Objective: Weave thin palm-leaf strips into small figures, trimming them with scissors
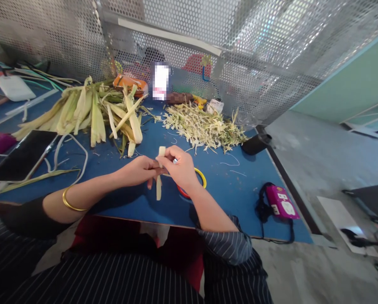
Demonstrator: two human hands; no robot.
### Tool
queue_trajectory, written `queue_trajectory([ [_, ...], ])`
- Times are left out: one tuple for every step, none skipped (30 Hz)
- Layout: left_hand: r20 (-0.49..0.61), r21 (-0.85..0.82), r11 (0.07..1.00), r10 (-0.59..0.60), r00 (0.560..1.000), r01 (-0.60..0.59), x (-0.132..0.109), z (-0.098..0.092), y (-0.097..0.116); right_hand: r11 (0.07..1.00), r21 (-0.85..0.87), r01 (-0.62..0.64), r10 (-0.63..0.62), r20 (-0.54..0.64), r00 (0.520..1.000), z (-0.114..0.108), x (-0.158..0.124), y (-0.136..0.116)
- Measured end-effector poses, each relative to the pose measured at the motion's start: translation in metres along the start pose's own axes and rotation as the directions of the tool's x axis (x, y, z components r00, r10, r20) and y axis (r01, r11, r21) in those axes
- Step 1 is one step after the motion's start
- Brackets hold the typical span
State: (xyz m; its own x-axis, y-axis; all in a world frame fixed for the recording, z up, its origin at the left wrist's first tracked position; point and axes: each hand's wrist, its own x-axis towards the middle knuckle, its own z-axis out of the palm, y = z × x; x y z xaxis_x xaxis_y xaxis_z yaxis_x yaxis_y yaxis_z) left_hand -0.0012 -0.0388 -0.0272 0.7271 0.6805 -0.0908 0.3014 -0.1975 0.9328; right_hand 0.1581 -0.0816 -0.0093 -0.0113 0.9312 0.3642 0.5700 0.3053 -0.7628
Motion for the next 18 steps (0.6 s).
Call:
queue_trajectory([
  [-0.027,-0.032,0.999,-0.02,0.999,0.019,0.001,0.0,0.0,1.0,-0.009,0.01,-0.01,-0.041,0.999,-0.001,-0.001,-0.001],
  [-0.058,-0.076,0.996,-0.045,0.997,0.041,0.002,-0.001,0.001,0.999,-0.033,0.022,-0.024,-0.089,0.996,-0.002,-0.003,-0.001],
  [-0.087,-0.126,0.99,-0.073,0.994,0.062,0.003,-0.002,0.001,0.997,-0.074,0.035,-0.045,-0.135,0.99,-0.002,-0.005,-0.002],
  [-0.112,-0.182,0.98,-0.102,0.988,0.08,0.004,-0.003,0.002,0.99,-0.132,0.053,-0.076,-0.175,0.982,-0.002,-0.006,-0.002],
  [-0.131,-0.243,0.965,-0.129,0.983,0.094,0.005,-0.004,0.003,0.976,-0.203,0.077,-0.119,-0.205,0.971,-0.002,-0.008,-0.001],
  [-0.14,-0.308,0.946,-0.152,0.978,0.103,0.006,-0.004,0.003,0.953,-0.281,0.11,-0.175,-0.216,0.961,-0.001,-0.011,-0.001],
  [-0.139,-0.376,0.92,-0.172,0.975,0.108,0.006,-0.005,0.004,0.92,-0.36,0.153,-0.238,-0.205,0.95,0.001,-0.013,-0.001],
  [-0.128,-0.449,0.886,-0.189,0.974,0.113,0.007,-0.005,0.005,0.88,-0.43,0.201,-0.298,-0.172,0.939,0.003,-0.014,0.0],
  [-0.113,-0.522,0.845,-0.205,0.972,0.118,0.007,-0.006,0.006,0.837,-0.488,0.247,-0.349,-0.128,0.928,0.006,-0.016,0.0],
  [-0.099,-0.588,0.8,-0.22,0.97,0.122,0.006,-0.006,0.007,0.796,-0.533,0.286,-0.386,-0.083,0.919,0.008,-0.017,0.0],
  [-0.092,-0.645,0.755,-0.234,0.968,0.121,0.006,-0.006,0.008,0.761,-0.568,0.313,-0.408,-0.044,0.912,0.01,-0.018,0.0],
  [-0.089,-0.693,0.712,-0.246,0.965,0.117,0.006,-0.007,0.009,0.734,-0.595,0.327,-0.421,-0.02,0.907,0.011,-0.019,0.0],
  [-0.088,-0.732,0.672,-0.253,0.964,0.11,0.005,-0.007,0.01,0.714,-0.617,0.331,-0.428,-0.011,0.904,0.012,-0.019,0.0],
  [-0.082,-0.763,0.639,-0.253,0.964,0.103,0.005,-0.008,0.01,0.702,-0.633,0.328,-0.43,-0.009,0.903,0.013,-0.019,-0.001],
  [-0.072,-0.785,0.611,-0.247,0.966,0.098,0.005,-0.008,0.01,0.694,-0.643,0.323,-0.431,-0.012,0.902,0.014,-0.019,-0.001],
  [-0.06,-0.801,0.59,-0.239,0.969,0.096,0.005,-0.008,0.01,0.691,-0.649,0.318,-0.428,-0.014,0.904,0.014,-0.019,0.0],
  [-0.051,-0.81,0.579,-0.228,0.972,0.093,0.005,-0.008,0.01,0.689,-0.654,0.314,-0.427,-0.016,0.904,0.014,-0.019,0.0],
  [-0.048,-0.812,0.577,-0.216,0.975,0.088,0.005,-0.008,0.01,0.686,-0.658,0.311,-0.424,-0.015,0.905,0.014,-0.018,0.0],
])
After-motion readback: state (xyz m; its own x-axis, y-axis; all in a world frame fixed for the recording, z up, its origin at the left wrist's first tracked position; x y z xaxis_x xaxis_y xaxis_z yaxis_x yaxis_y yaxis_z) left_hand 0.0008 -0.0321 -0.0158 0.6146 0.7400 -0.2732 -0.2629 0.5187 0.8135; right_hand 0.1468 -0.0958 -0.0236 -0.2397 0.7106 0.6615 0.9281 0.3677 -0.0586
